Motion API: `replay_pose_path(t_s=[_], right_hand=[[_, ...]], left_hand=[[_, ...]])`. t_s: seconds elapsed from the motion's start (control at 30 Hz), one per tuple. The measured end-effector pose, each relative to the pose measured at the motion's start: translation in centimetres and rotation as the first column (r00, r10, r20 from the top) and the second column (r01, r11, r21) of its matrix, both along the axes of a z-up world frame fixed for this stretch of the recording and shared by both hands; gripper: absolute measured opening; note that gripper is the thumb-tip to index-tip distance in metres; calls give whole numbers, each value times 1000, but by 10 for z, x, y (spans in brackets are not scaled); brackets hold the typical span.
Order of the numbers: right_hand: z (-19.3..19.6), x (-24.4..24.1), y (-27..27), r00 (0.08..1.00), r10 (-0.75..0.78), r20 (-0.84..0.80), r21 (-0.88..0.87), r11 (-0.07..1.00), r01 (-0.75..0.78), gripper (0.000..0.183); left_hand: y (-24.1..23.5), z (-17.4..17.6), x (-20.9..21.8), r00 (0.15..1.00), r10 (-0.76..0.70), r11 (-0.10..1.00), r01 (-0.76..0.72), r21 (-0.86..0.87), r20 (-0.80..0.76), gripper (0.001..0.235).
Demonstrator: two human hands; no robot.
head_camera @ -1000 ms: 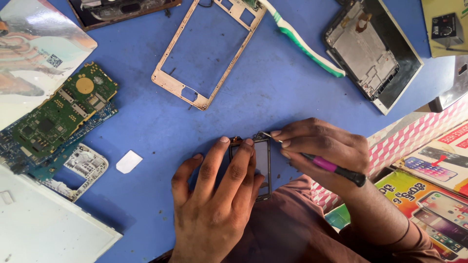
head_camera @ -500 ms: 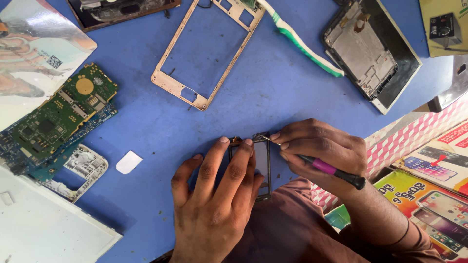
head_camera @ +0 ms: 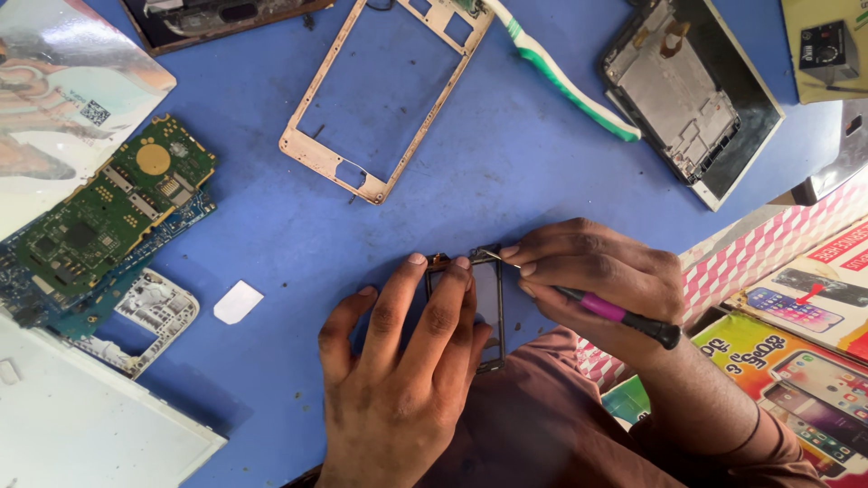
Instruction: The person uses a small screwdriver to pry and scrape along the edges of a smartphone screen assembly. They repeatedly lift and scrape the bezel area while holding the screen steady with the other hand.
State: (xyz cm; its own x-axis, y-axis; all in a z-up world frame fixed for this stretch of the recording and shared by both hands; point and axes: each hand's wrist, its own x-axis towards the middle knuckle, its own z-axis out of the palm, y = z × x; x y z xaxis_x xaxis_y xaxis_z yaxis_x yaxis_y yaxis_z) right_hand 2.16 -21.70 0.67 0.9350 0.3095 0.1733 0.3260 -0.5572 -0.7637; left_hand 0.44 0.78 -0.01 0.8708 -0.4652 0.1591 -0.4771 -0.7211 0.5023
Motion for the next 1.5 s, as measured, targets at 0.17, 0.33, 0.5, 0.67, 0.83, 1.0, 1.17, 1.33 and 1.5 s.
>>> replay_pose_path(t_s=[0.17, 0.33, 0.5, 0.67, 0.83, 1.0, 1.17, 1.33, 1.5], right_hand=[[0, 1, -1, 1000, -4, 16, -32, 999, 4, 24], [-2, 2, -1, 999, 26, 40, 35, 999, -27, 24], [-2, -1, 2, 998, -10, 70, -48, 999, 13, 23], [0, 1, 1, 999, -21, 38, -9, 1000, 22, 26], [-1, 3, 2, 999, -8, 43, 35, 999, 6, 24], [4, 0, 6, 993, -101, 53, -36, 994, 103, 23], [10, 1, 9, 985, -174, -18, 40, 984, 175, 21], [15, 4, 14, 990, -117, 77, -29, 992, 119, 20], [13, 11, 20, 987, -129, 100, -14, 991, 131, 22]], left_hand=[[0, 0, -1, 1000, 1, 1000, -1, -14, 4, 22], [-1, -2, -3, 1000, 18, 1000, -18, -18, 10, 24], [-1, -1, -4, 1000, 18, 1000, -18, -11, 9, 25], [-2, 1, -3, 1000, 28, 1000, -28, 6, 13, 30], [-2, 3, -3, 1000, 8, 997, -9, 75, 19, 47], [-5, 7, 0, 999, -1, 991, -4, 136, 37, 64], [-6, 10, 1, 999, 5, 989, -12, 145, 51, 67], [-6, 11, 0, 1000, 21, 984, -25, 179, 23, 79], [-10, 7, -1, 999, 45, 973, -45, 226, 7, 93]])
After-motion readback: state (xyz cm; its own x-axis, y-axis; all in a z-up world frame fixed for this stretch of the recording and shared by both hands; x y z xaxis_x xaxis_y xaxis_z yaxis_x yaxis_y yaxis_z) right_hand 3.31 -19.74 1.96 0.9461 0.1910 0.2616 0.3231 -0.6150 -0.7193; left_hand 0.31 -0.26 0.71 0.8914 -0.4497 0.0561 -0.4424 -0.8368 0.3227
